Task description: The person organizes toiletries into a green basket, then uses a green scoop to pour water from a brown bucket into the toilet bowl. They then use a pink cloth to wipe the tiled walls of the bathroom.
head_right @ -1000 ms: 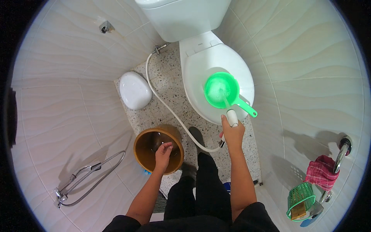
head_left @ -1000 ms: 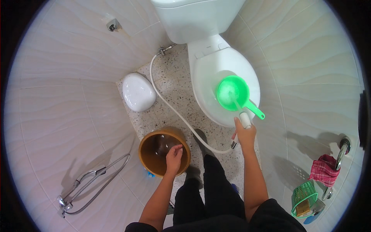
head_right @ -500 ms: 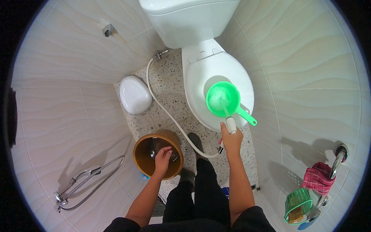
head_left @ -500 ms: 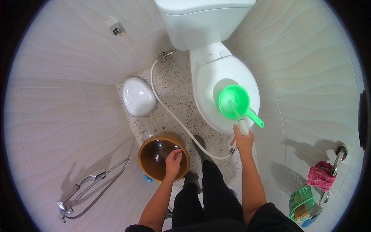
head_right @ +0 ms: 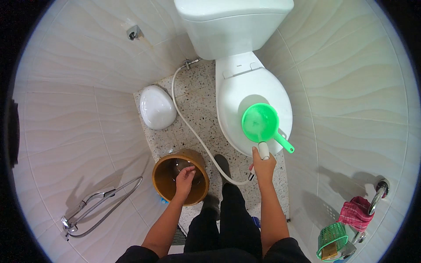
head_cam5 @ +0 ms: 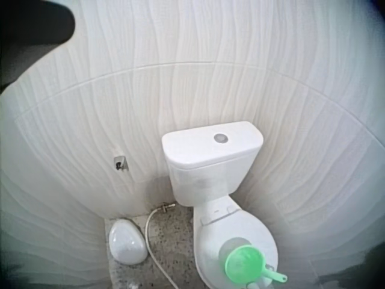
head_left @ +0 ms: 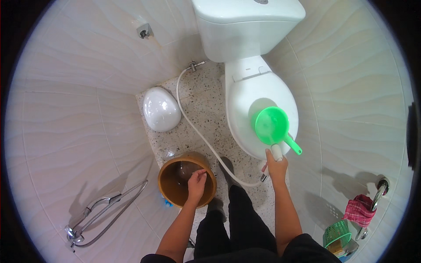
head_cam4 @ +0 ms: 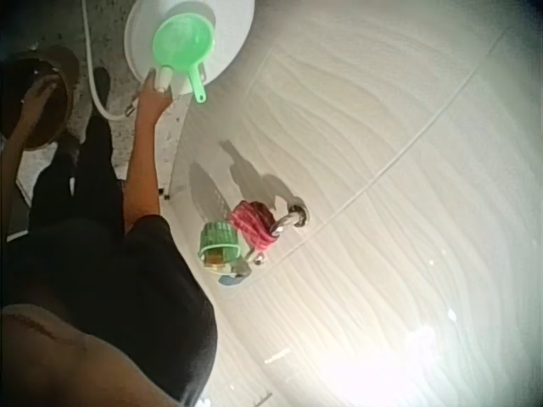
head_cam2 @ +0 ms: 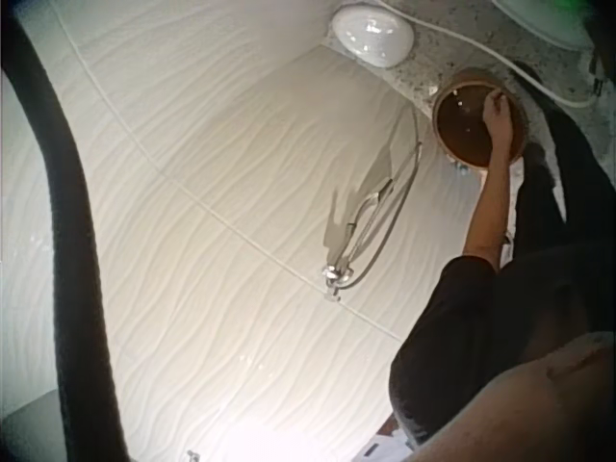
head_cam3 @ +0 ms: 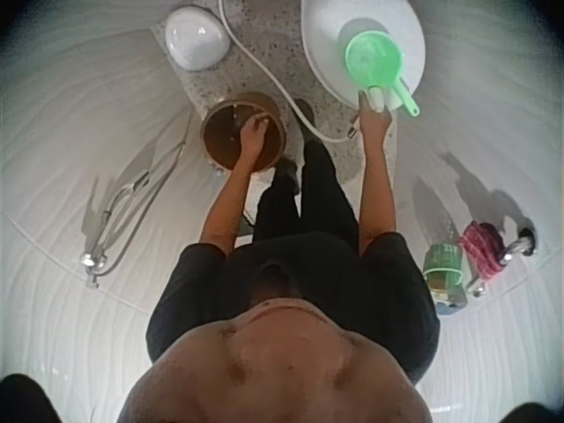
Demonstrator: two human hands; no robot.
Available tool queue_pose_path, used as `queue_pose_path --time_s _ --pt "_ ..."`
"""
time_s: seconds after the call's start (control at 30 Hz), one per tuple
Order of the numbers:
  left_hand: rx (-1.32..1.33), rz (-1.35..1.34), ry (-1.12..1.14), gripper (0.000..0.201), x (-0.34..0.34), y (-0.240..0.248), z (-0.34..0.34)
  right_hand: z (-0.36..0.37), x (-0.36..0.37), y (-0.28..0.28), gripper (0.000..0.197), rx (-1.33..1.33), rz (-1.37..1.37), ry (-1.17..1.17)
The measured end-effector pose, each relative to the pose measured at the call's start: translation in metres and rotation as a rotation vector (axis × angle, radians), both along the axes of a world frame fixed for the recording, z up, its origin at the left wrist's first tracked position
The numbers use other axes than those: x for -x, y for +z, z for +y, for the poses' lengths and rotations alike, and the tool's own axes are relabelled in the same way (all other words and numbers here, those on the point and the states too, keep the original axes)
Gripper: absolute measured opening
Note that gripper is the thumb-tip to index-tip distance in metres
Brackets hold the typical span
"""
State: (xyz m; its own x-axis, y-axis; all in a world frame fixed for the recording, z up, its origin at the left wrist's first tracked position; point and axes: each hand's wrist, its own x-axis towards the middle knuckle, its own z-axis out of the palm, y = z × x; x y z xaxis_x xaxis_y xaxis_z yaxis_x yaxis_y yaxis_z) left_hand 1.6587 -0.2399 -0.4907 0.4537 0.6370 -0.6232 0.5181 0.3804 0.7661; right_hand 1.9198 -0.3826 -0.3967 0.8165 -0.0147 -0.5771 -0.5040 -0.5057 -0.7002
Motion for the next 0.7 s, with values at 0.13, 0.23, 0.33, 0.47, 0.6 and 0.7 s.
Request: queue_pose_path --time_s 0.13,0.23,0.33,0.47,0.6,0.7 --pt "0.004 -0.008 0.025 0.02 -0.001 0.002 0.006 0.001 -0.002 -0.004 0.033 0.0 -0.013 0.026" --pt "0.004 -0.043 0.057 0.02 -0.006 0.009 0.013 0.005 -0.005 -0.001 0.033 0.023 -0.006 0.037" --pt "-0.019 -0.01 0.031 0.02 -0.004 0.006 0.018 0.008 -0.008 0.0 0.033 0.036 -0.006 0.047" --pt "-0.007 -0.011 0.04 0.02 -0.008 0.007 0.016 0.011 -0.009 0.005 0.033 0.033 -0.041 0.041" --pt "0.026 -0.008 0.049 0.02 -0.011 0.006 0.011 0.009 -0.009 0.002 0.032 0.017 -0.05 0.034" --pt "0.026 -0.005 0.019 0.02 -0.013 0.005 0.01 0.007 -0.009 0.003 0.031 0.013 -0.032 0.024"
